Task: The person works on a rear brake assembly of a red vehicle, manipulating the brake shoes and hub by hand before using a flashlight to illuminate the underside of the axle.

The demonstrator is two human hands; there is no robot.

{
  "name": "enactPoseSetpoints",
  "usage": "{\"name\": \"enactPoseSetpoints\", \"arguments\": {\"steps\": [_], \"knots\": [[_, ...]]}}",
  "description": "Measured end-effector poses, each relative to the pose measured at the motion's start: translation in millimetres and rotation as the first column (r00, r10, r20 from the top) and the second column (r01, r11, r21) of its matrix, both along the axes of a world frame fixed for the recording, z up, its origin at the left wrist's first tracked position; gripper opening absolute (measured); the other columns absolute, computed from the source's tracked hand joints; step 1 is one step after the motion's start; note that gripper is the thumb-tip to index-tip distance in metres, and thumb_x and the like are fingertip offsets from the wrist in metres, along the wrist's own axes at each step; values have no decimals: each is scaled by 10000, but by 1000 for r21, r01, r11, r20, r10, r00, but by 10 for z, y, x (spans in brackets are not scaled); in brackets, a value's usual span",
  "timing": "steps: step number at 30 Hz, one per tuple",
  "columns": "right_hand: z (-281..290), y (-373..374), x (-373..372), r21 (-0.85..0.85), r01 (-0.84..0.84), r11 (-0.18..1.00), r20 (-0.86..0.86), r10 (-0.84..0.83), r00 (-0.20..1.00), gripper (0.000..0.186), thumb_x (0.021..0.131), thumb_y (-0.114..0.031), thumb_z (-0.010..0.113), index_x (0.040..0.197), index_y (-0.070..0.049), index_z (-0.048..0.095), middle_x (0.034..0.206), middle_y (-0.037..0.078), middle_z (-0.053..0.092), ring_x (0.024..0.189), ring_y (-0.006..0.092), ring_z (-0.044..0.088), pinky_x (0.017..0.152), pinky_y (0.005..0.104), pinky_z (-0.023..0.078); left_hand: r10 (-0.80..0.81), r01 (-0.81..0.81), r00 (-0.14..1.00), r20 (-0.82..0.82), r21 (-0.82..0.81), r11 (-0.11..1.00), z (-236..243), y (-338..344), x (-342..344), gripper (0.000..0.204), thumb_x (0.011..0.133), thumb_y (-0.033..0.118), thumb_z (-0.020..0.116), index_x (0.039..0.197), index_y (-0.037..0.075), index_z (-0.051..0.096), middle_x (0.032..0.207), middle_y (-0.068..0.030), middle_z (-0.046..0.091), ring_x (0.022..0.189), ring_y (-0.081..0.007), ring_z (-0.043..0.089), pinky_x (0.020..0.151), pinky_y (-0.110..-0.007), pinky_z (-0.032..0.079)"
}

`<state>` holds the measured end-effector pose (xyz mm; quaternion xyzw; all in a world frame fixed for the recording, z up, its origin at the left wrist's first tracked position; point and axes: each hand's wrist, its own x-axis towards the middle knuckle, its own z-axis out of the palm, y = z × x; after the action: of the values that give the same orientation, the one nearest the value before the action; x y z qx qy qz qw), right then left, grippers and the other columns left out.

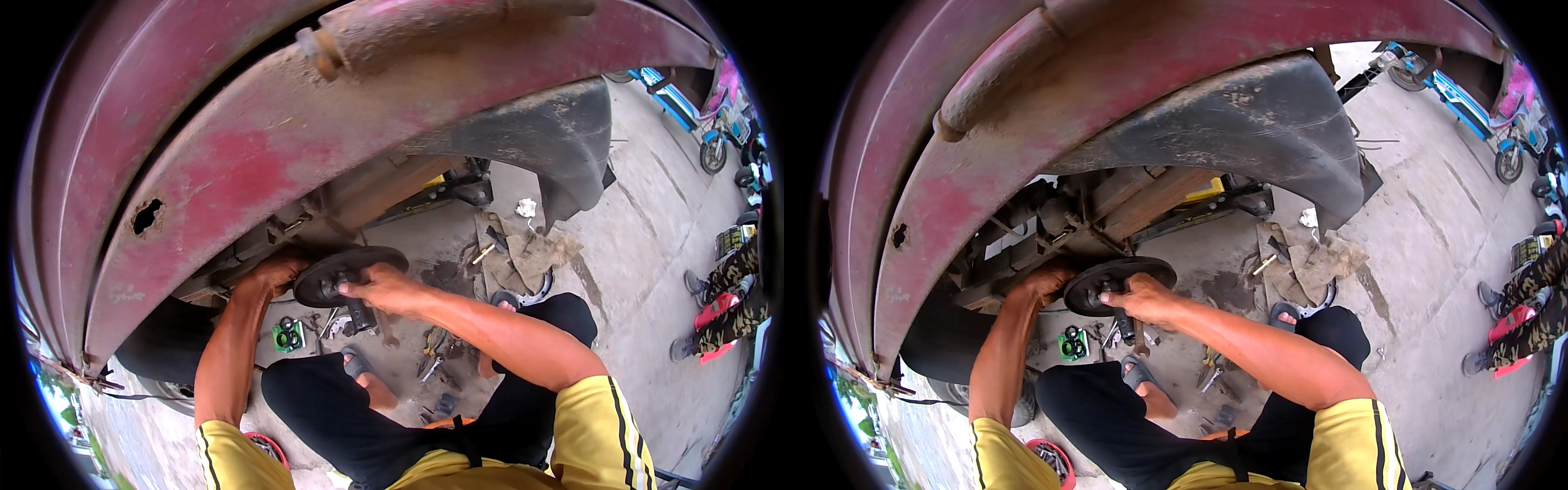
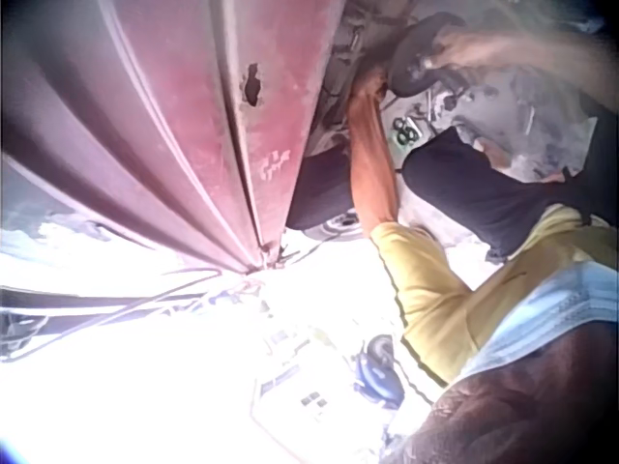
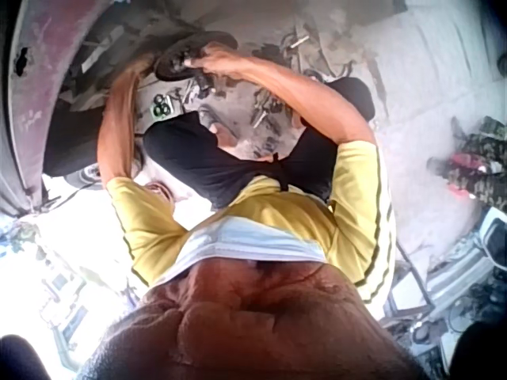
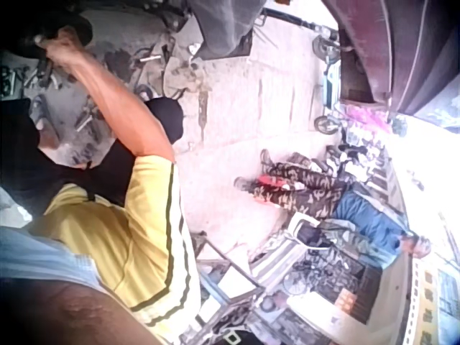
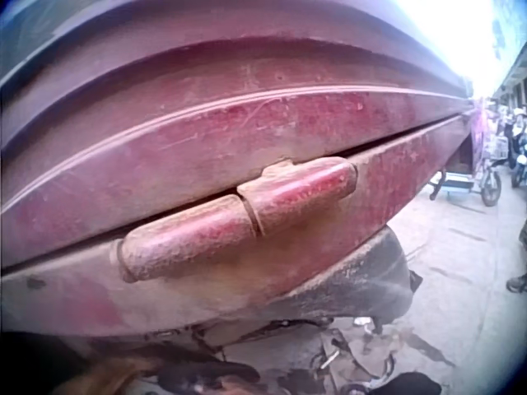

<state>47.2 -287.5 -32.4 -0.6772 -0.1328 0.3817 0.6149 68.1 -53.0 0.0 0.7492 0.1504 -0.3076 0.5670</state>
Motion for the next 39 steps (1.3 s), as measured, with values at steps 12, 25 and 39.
{"name": "enactPoseSetpoints", "arguments": {"steps": [12, 25, 39], "knots": [[-545, 286, -7, 75, 97, 992, 142, -107, 984, 520, 865, -442, 653, 796, 71, 602, 696, 168, 587, 689, 239, 553, 688, 379, 445, 81, -81, 997, -12, -127, 989, -191, 121, -8, 308, 779, 29, 673, 1072, -58, 636, 1020, -123, 679, 864, -190, 652, 787, -315, 550], [137, -102, 115, -54, 222, 974, 79, -217, 973, 420, 882, -401, 656, 870, 19, 648, 693, 115, 593, 674, 189, 546, 649, 353, 445, 170, -294, 848, 502, 180, 939, -98, 119, -556, 332, 912, 258, 607, 1033, -48, 653, 957, -120, 668, 921, -192, 582, 872, -303, 434], [484, 558, 362, 422, 451, 787, 565, -617, 547, 379, 850, -316, 715, 921, 49, 641, 643, 127, 592, 594, 96, 480, 578, 306, 446, 62, -317, 521, 851, 126, 940, 83, -225, -792, 185, 881, 101, 622, 1003, -27, 676, 890, -136, 671, 844, -193, 620, 792, -312, 473]]}}
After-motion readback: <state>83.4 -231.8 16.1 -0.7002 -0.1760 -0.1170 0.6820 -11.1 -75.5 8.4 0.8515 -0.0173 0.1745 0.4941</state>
